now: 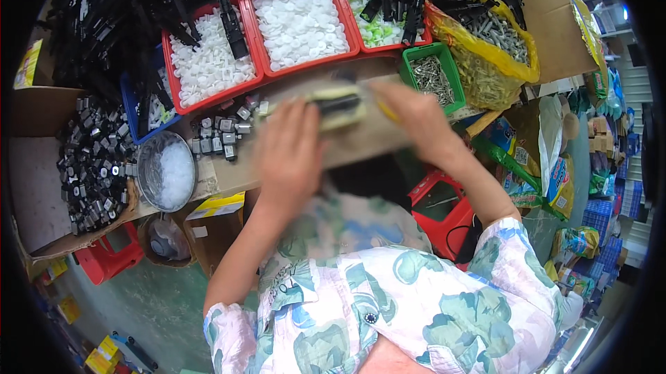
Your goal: The person assembles mechanical components at a workstation by picking parts from trays, placing them into a fixture, and fitting them together using pliers, a small hammer, and their hands.
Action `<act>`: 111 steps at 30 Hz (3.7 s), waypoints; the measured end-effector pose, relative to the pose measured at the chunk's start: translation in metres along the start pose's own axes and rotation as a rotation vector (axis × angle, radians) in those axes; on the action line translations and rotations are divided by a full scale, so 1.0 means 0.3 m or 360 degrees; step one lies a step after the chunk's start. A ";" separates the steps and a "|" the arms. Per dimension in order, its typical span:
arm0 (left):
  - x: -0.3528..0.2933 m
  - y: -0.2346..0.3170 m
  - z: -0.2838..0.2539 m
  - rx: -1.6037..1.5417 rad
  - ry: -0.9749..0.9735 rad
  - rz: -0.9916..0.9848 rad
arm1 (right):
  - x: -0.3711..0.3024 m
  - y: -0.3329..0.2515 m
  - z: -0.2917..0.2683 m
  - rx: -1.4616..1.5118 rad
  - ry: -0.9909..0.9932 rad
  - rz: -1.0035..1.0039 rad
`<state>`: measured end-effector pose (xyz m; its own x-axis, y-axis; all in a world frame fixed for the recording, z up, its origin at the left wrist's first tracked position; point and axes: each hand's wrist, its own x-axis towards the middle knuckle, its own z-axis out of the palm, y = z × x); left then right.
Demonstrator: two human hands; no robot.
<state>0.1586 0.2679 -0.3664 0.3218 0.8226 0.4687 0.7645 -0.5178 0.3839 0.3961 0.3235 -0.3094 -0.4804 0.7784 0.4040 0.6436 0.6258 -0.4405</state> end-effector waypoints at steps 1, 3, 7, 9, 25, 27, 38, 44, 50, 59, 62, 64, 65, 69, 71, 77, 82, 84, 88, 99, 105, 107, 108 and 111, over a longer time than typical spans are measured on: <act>0.016 0.000 0.004 0.0006 -0.0005 -0.0003 | 0.037 0.033 -0.011 -0.0068 0.0095 0.0037; 0.049 -0.008 0.019 -0.0007 -0.0052 -0.0061 | 0.092 0.108 -0.038 -0.0153 0.0194 0.0077; 0.064 -0.044 0.045 0.0056 -0.0125 -0.0011 | 0.130 0.269 -0.065 -0.0614 0.0141 0.0292; 0.075 -0.053 0.038 -0.0090 -0.0139 0.0025 | 0.123 0.301 -0.062 -0.0746 0.0103 0.0290; 0.090 -0.011 -0.119 -0.0966 0.0071 -0.0422 | -0.034 0.005 0.018 -0.0373 -0.0394 0.0235; 0.078 -0.011 -0.128 -0.0946 -0.0021 -0.0498 | -0.027 0.003 0.020 -0.0418 -0.0456 0.0277; 0.049 -0.003 -0.107 -0.1011 0.0005 -0.0589 | -0.062 -0.022 0.019 0.0098 0.0011 0.0072; 0.064 0.024 -0.085 -0.1067 -0.0073 -0.0560 | -0.040 -0.107 0.010 0.0164 -0.0128 0.0003; 0.069 0.015 -0.105 -0.1126 -0.0223 -0.0466 | -0.048 -0.119 0.013 0.0275 -0.0208 -0.0025; 0.034 -0.012 -0.180 -0.2767 -0.1136 -0.1148 | -0.071 -0.165 -0.013 0.0312 -0.0388 -0.0122; -0.010 -0.019 -0.169 -0.3260 -0.1217 -0.1068 | -0.073 -0.174 -0.007 0.0334 -0.0453 -0.0130; -0.011 -0.011 -0.199 -0.3135 -0.1120 -0.1164 | -0.071 -0.170 0.004 0.0347 -0.0496 -0.0115; -0.015 -0.009 -0.209 -0.3005 -0.1037 -0.1256 | -0.064 -0.162 0.011 0.0316 -0.0486 -0.0134; -0.159 -0.081 -0.231 -0.1657 -0.1004 -0.1206 | -0.053 -0.081 0.034 0.0015 -0.0278 -0.0078; -0.265 -0.141 -0.290 -0.0982 -0.1050 -0.1040 | -0.054 -0.017 0.040 -0.0108 -0.0337 0.0062; -0.550 -0.180 -0.406 0.0292 -0.1279 -0.1391 | -0.059 0.043 0.076 -0.0506 -0.0411 0.0185; -0.474 -0.130 -0.405 0.0189 -0.0709 -0.1202 | -0.062 0.050 0.079 -0.0463 -0.0398 0.0167; -0.379 -0.117 -0.386 0.0038 -0.0536 -0.1096 | -0.062 0.047 0.071 -0.0451 -0.0411 0.0174; -0.238 -0.131 -0.290 0.0174 -0.0007 -0.0629 | -0.035 0.025 0.044 -0.0421 -0.0423 0.0159; -0.226 -0.207 -0.139 0.0532 0.0102 -0.0487 | 0.360 0.087 0.083 -0.0321 0.0093 -0.0158; -0.205 -0.183 -0.149 0.0156 -0.0005 -0.0509 | 0.672 0.210 0.239 -0.0687 0.0309 -0.0326; -0.201 -0.178 -0.154 0.0088 -0.0016 -0.0547 | 0.722 0.248 0.281 -0.0981 0.0248 -0.0249; -0.201 -0.174 -0.153 0.0091 -0.0025 -0.0537 | 0.709 0.277 0.279 -0.0979 0.0254 -0.0236; -0.224 -0.158 -0.152 -0.0270 0.0124 -0.0788 | 0.637 0.195 0.205 -0.0936 0.0336 -0.0315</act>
<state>0.0754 0.2264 -0.3799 -0.1025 0.9618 0.2540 0.7114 -0.1076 0.6945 0.3053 0.5118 -0.3072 -0.5344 0.5878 0.6073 0.8024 0.5787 0.1459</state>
